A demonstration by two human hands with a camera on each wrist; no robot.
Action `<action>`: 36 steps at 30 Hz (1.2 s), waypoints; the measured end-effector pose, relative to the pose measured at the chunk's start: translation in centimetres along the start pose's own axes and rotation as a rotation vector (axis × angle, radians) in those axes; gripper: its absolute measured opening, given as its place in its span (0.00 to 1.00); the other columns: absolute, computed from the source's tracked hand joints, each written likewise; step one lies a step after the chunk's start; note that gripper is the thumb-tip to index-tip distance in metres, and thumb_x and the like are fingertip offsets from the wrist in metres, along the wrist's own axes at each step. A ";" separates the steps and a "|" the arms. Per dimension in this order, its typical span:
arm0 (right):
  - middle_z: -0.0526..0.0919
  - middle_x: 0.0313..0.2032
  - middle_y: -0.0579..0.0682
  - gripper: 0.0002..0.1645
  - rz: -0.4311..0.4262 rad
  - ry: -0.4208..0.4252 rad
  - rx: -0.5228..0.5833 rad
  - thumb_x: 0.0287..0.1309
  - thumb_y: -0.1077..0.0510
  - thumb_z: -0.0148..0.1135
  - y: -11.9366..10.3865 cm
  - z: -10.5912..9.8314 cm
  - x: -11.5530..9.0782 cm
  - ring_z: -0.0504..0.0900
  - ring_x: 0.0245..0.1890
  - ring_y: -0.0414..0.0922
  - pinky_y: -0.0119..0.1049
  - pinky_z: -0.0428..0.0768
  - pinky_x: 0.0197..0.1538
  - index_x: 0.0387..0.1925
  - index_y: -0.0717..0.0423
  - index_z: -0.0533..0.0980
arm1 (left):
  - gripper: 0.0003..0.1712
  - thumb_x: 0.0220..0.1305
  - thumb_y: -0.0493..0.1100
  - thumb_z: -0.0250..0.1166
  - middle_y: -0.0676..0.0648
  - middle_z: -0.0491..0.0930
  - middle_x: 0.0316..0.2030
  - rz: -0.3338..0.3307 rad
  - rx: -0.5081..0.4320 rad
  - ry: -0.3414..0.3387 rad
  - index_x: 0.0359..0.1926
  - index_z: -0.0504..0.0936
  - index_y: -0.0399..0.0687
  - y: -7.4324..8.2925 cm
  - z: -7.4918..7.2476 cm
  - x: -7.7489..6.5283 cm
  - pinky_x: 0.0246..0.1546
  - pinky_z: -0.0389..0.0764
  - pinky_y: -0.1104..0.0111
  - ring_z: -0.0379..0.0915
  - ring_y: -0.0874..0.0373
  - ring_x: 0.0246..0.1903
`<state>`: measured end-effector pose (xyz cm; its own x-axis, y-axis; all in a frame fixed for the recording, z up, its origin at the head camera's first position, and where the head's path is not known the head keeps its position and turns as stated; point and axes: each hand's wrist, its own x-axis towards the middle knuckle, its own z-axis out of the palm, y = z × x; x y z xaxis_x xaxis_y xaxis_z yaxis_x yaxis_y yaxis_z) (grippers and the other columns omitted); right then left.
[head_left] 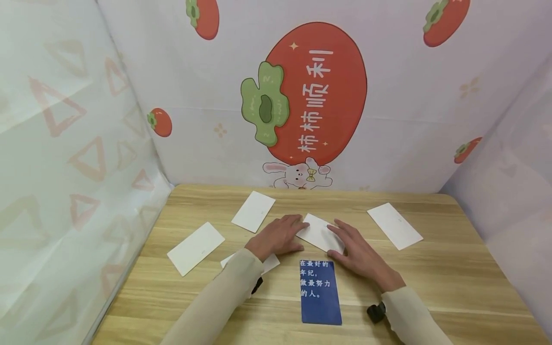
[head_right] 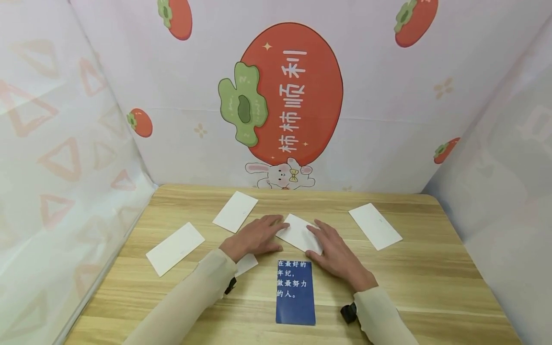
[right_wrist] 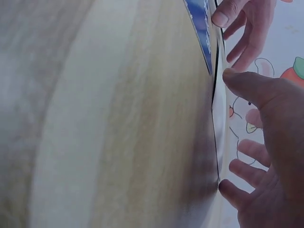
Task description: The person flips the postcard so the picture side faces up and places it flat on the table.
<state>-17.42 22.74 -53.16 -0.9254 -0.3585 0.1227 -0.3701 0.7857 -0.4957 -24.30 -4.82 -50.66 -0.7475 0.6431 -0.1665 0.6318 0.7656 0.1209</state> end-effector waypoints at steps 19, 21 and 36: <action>0.69 0.79 0.67 0.45 0.033 -0.026 -0.050 0.72 0.43 0.72 0.5 0.4 0.3 0.67 0.79 0.70 0.71 0.71 0.75 0.80 0.56 0.68 | 0.37 0.78 0.64 0.64 0.50 0.72 0.78 0.003 -0.005 0.039 0.81 0.71 0.61 -0.2 0.6 1.2 0.79 0.71 0.53 0.66 0.51 0.78; 0.70 0.78 0.67 0.44 0.031 -0.026 -0.070 0.72 0.42 0.71 0.5 0.4 0.3 0.68 0.78 0.70 0.71 0.72 0.74 0.80 0.56 0.69 | 0.37 0.78 0.65 0.64 0.50 0.72 0.78 0.005 0.006 0.045 0.80 0.72 0.61 -0.2 0.6 1.3 0.78 0.71 0.52 0.66 0.51 0.78; 0.73 0.76 0.65 0.36 0.034 -0.017 -0.109 0.73 0.43 0.68 0.4 0.4 0.0 0.73 0.75 0.70 0.71 0.75 0.71 0.75 0.54 0.75 | 0.29 0.80 0.59 0.65 0.52 0.75 0.75 0.009 0.005 0.064 0.76 0.77 0.62 0.1 0.7 1.3 0.75 0.75 0.55 0.70 0.53 0.75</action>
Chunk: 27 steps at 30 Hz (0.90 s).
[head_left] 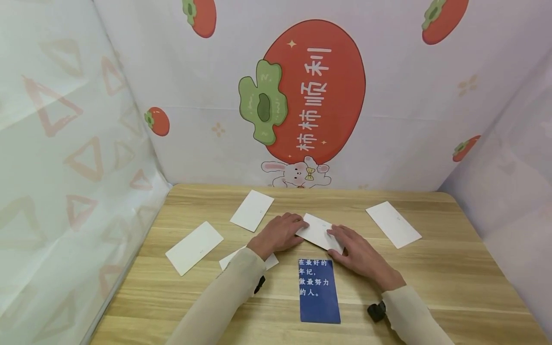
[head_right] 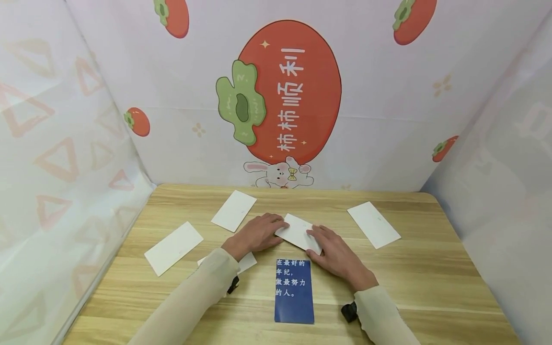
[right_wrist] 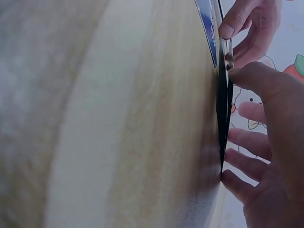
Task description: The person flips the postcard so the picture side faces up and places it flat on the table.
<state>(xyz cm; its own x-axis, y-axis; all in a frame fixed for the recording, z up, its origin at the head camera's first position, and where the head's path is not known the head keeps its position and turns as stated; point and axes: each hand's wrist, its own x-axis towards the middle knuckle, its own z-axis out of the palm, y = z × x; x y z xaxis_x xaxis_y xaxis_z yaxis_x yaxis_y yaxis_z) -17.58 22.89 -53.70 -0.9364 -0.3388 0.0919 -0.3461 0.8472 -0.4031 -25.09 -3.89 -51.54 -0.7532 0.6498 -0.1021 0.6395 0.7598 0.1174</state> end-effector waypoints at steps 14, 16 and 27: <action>0.78 0.73 0.61 0.32 -0.031 0.011 0.059 0.75 0.44 0.67 0.2 -0.3 -0.1 0.75 0.73 0.70 0.69 0.77 0.70 0.73 0.50 0.76 | 0.25 0.82 0.51 0.58 0.51 0.77 0.70 0.023 0.014 0.037 0.75 0.79 0.58 -0.2 0.2 -0.2 0.69 0.79 0.59 0.74 0.55 0.70; 0.79 0.73 0.61 0.31 -0.034 0.014 0.064 0.75 0.45 0.67 0.2 -0.3 -0.2 0.76 0.73 0.70 0.68 0.78 0.70 0.73 0.50 0.76 | 0.25 0.82 0.51 0.58 0.51 0.77 0.72 0.032 0.016 0.047 0.75 0.79 0.57 -0.3 0.3 -0.2 0.70 0.79 0.59 0.74 0.55 0.71; 0.80 0.71 0.62 0.35 -0.035 0.010 0.103 0.71 0.47 0.72 0.5 -0.5 -0.3 0.81 0.69 0.64 0.64 0.80 0.69 0.74 0.53 0.76 | 0.21 0.81 0.51 0.59 0.53 0.81 0.70 0.074 -0.020 0.099 0.69 0.82 0.55 -0.5 0.2 -0.2 0.70 0.79 0.60 0.78 0.56 0.70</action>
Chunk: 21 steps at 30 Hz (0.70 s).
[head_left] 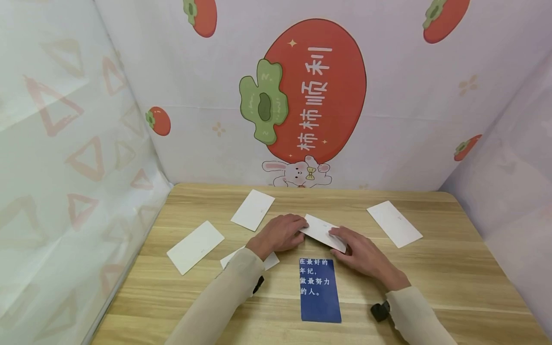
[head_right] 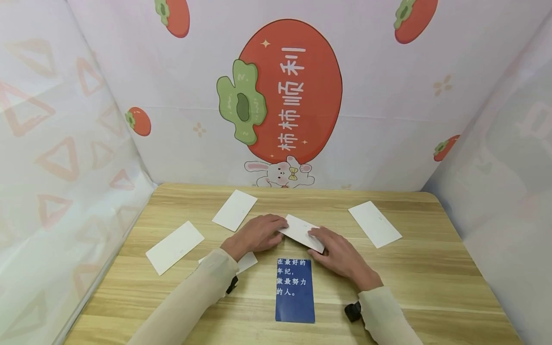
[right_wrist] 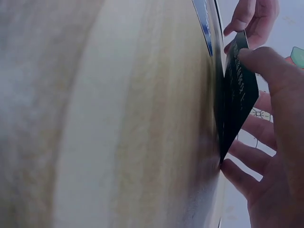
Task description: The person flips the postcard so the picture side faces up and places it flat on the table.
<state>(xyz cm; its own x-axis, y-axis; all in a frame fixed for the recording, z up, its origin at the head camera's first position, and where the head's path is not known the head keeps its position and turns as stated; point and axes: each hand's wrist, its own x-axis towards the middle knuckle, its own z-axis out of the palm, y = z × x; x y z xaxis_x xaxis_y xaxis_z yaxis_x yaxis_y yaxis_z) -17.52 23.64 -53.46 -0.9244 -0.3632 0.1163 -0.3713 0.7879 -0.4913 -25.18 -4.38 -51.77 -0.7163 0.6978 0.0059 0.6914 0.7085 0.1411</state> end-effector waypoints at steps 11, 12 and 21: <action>0.84 0.68 0.56 0.28 0.008 0.048 0.029 0.72 0.53 0.72 0.1 -0.3 -0.1 0.85 0.64 0.58 0.60 0.83 0.65 0.70 0.51 0.80 | 0.21 0.82 0.51 0.59 0.52 0.84 0.67 0.006 -0.027 0.011 0.68 0.83 0.56 0.1 -0.5 -0.1 0.67 0.81 0.62 0.83 0.55 0.63; 0.85 0.67 0.56 0.27 0.007 0.054 0.031 0.72 0.54 0.72 0.1 -0.3 -0.2 0.85 0.63 0.57 0.60 0.84 0.64 0.69 0.51 0.80 | 0.20 0.82 0.50 0.59 0.52 0.84 0.66 0.010 -0.030 0.012 0.68 0.83 0.55 0.1 -0.5 -0.1 0.67 0.81 0.62 0.83 0.56 0.62; 0.86 0.66 0.58 0.26 -0.003 0.078 0.042 0.70 0.63 0.70 0.2 -0.2 -0.4 0.86 0.63 0.59 0.60 0.84 0.64 0.68 0.54 0.81 | 0.17 0.81 0.44 0.64 0.53 0.85 0.61 0.051 -0.044 0.043 0.66 0.83 0.54 -0.1 -0.6 -0.2 0.63 0.84 0.66 0.84 0.59 0.55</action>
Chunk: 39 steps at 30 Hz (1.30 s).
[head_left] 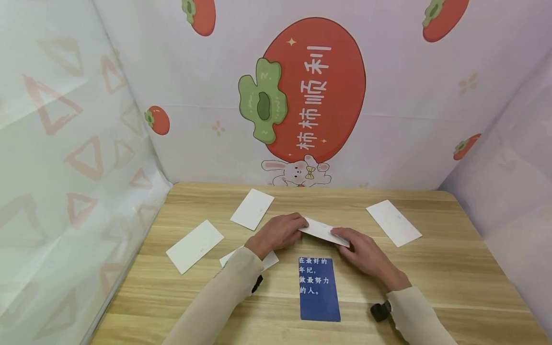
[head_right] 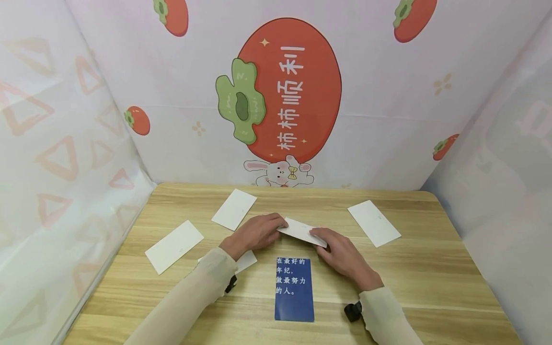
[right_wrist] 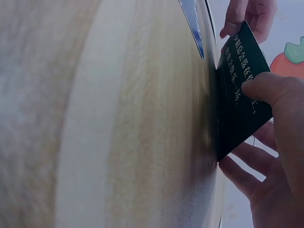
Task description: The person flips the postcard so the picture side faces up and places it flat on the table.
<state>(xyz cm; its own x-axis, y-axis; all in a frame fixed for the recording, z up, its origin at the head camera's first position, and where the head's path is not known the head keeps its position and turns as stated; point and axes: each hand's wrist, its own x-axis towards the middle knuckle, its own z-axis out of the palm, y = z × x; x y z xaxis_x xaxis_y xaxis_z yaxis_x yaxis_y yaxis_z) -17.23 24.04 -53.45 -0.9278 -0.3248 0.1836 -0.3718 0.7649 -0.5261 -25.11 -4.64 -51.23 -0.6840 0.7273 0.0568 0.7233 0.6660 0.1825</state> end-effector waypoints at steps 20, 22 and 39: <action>0.92 0.56 0.52 0.26 -0.025 0.076 0.075 0.67 0.72 0.69 0.4 0.0 0.5 0.91 0.57 0.54 0.54 0.87 0.61 0.65 0.57 0.83 | 0.11 0.81 0.41 0.64 0.53 0.89 0.56 0.007 -0.173 0.042 0.59 0.86 0.53 -0.1 0.1 0.3 0.62 0.84 0.65 0.85 0.60 0.54; 0.93 0.53 0.53 0.26 -0.018 0.086 0.086 0.68 0.72 0.68 0.5 0.0 0.5 0.92 0.55 0.54 0.53 0.88 0.59 0.65 0.58 0.82 | 0.11 0.82 0.42 0.63 0.53 0.89 0.55 0.003 -0.182 0.054 0.59 0.86 0.53 0.0 0.1 0.4 0.62 0.84 0.66 0.85 0.61 0.53; 0.92 0.49 0.57 0.25 0.120 0.105 0.099 0.72 0.66 0.68 0.3 -0.3 0.5 0.88 0.44 0.48 0.54 0.89 0.54 0.67 0.54 0.80 | 0.11 0.83 0.44 0.63 0.53 0.89 0.51 -0.061 -0.280 0.034 0.59 0.86 0.52 0.3 -0.1 0.6 0.54 0.85 0.66 0.82 0.62 0.45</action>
<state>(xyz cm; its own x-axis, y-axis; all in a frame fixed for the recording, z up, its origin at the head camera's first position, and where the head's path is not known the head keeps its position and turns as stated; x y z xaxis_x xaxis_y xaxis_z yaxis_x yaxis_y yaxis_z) -17.85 24.27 -53.22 -0.9653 -0.1707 0.1975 -0.2583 0.7344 -0.6277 -25.30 -4.06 -51.06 -0.7318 0.6780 0.0689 0.6294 0.6335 0.4501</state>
